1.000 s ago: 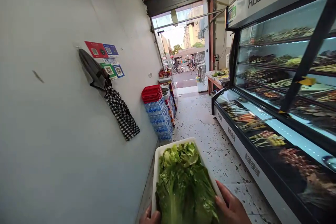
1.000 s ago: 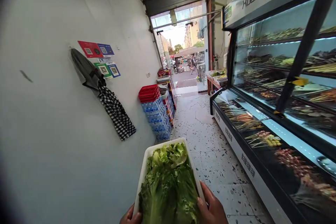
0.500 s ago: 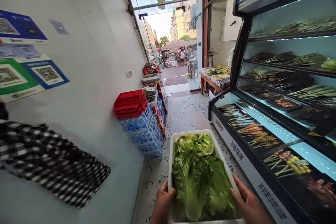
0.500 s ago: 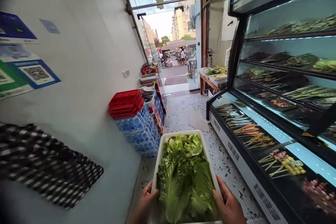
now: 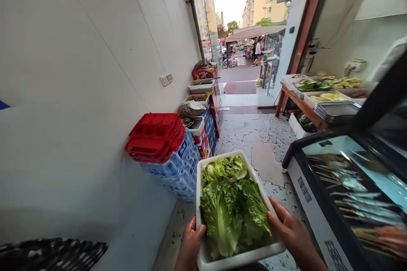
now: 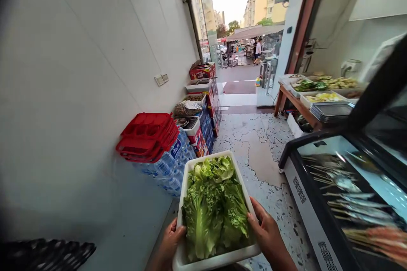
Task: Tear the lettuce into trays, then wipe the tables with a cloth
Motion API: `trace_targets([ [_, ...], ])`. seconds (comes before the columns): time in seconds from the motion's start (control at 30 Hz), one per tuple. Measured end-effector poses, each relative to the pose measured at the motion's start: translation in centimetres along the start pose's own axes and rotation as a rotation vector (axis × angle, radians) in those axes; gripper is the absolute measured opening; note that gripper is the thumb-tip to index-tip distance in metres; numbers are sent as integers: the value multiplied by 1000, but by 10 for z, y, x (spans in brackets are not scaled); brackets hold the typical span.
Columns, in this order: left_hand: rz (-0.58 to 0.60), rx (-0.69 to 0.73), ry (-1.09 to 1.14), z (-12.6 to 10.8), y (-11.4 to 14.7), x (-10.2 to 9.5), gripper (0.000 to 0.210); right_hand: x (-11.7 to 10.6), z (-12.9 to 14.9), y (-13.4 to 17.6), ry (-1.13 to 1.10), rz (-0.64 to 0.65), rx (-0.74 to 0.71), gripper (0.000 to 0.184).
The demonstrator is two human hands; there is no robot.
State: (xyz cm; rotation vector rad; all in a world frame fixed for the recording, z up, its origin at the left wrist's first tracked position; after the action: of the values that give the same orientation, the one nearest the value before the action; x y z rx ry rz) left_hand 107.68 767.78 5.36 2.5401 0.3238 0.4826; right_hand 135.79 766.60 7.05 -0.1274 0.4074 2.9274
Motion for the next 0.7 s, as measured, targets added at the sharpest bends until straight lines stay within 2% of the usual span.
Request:
trace_targets([
  [0.1,-17,-27,49,-33,-67,22,40,18,17,-84,-15,71,67,73],
  [0.27,10,-14,130,-83,-199,48,46,59,33,-218,-30,71,23,73],
  [0.37,48,-16,143,-119,-270,65,49,82,54,-289,-26,78,31,72],
  [0.53,57,14,164,-174,-358,88,47,112,99,-397,22,91,26,69],
  [0.7,-48,93,199,-200,-437,100,50,151,135,-510,96,245,-13,71],
])
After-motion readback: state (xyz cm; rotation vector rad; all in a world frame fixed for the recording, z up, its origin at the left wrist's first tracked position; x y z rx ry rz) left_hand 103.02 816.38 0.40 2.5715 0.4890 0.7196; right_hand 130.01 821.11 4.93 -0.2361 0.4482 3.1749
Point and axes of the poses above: each hand's wrist, its own y-axis away from the middle knuckle, its own x-axis out of the palm, z = x × y, the point moved 1 cm from there along -y, towards the middle knuckle, and after that the axes turned 1 degree about x, right-handed, at the moved point
